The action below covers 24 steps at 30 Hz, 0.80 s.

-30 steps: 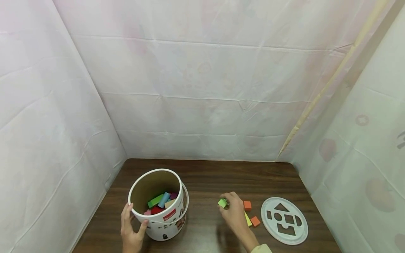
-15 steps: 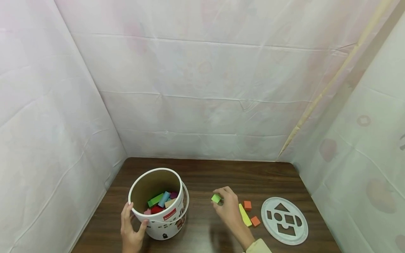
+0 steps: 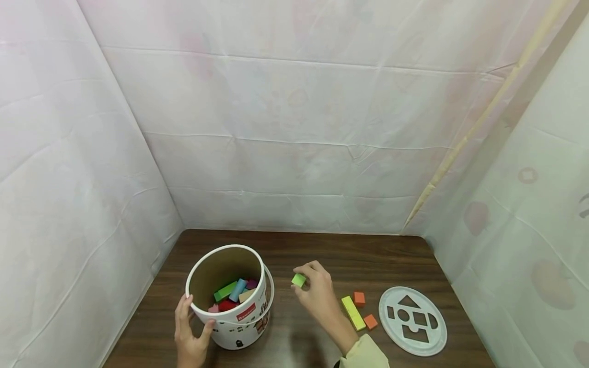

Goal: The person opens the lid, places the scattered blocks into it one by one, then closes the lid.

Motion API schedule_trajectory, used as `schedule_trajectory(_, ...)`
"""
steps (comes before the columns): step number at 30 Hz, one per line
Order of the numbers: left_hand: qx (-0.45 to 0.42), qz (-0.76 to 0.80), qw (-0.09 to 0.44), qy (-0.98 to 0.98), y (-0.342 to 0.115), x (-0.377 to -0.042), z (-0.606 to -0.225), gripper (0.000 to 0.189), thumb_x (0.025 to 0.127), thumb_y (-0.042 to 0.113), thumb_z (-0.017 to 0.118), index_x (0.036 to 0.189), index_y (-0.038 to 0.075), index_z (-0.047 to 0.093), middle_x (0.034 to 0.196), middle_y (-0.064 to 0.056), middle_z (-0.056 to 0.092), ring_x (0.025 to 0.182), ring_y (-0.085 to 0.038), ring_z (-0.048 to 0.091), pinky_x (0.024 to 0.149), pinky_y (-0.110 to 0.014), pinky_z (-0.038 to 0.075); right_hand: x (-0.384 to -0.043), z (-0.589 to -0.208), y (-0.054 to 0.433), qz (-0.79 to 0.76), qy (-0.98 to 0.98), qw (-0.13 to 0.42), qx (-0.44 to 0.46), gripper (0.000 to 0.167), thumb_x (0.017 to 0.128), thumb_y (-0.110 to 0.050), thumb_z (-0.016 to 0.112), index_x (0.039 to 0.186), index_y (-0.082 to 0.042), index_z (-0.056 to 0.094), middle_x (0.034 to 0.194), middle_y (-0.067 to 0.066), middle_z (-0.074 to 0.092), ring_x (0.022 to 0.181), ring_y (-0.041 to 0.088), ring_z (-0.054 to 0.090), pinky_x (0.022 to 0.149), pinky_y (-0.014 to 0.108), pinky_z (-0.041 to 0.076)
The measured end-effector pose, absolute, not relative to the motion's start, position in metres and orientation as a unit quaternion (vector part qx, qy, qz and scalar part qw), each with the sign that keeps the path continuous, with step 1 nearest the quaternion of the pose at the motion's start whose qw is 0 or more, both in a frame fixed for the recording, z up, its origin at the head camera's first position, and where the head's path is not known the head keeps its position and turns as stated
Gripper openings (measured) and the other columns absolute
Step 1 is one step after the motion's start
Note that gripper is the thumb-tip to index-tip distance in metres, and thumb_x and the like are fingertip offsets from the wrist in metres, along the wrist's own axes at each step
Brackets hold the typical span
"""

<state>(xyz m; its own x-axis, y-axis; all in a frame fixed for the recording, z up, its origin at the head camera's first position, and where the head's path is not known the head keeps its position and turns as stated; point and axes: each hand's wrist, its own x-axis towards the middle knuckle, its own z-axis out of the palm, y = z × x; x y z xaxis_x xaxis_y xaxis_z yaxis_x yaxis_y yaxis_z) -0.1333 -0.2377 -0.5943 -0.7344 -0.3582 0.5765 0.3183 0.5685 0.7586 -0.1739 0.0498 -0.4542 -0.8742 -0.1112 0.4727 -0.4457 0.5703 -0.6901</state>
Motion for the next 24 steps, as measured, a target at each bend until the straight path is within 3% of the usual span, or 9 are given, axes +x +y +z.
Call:
schedule_trajectory(15, 0.002, -0.471, 0.377, -0.797, -0.239, -0.135, -0.598, 0.085, 0.067, 0.007, 0.082, 0.142, 0.008, 0.041, 0.146, -0.014, 0.034, 0.127, -0.018, 0.037, 0.093, -0.007, 0.03, -0.177, -0.439, 0.024, 0.436, -0.862, 0.168, 0.198, 0.03, 0.068, 0.005, 0.08, 0.095, -0.004, 0.071, 0.092, 0.004, 0.058, 0.079, 0.014, 0.06, 0.067, 0.016, 0.053)
schedule_trajectory(24, 0.009, -0.465, 0.372, -0.803, -0.238, -0.134, -0.598, 0.086, 0.067, 0.008, 0.083, 0.142, 0.009, 0.041, 0.146, -0.014, 0.034, 0.126, -0.025, 0.039, 0.093, -0.006, 0.029, -0.179, -0.436, 0.007, 0.431, -0.865, 0.14, 0.213, 0.027, 0.073, 0.001, 0.078, 0.099, -0.003, 0.071, 0.096, 0.006, 0.057, 0.082, 0.017, 0.061, 0.068, 0.018, 0.054)
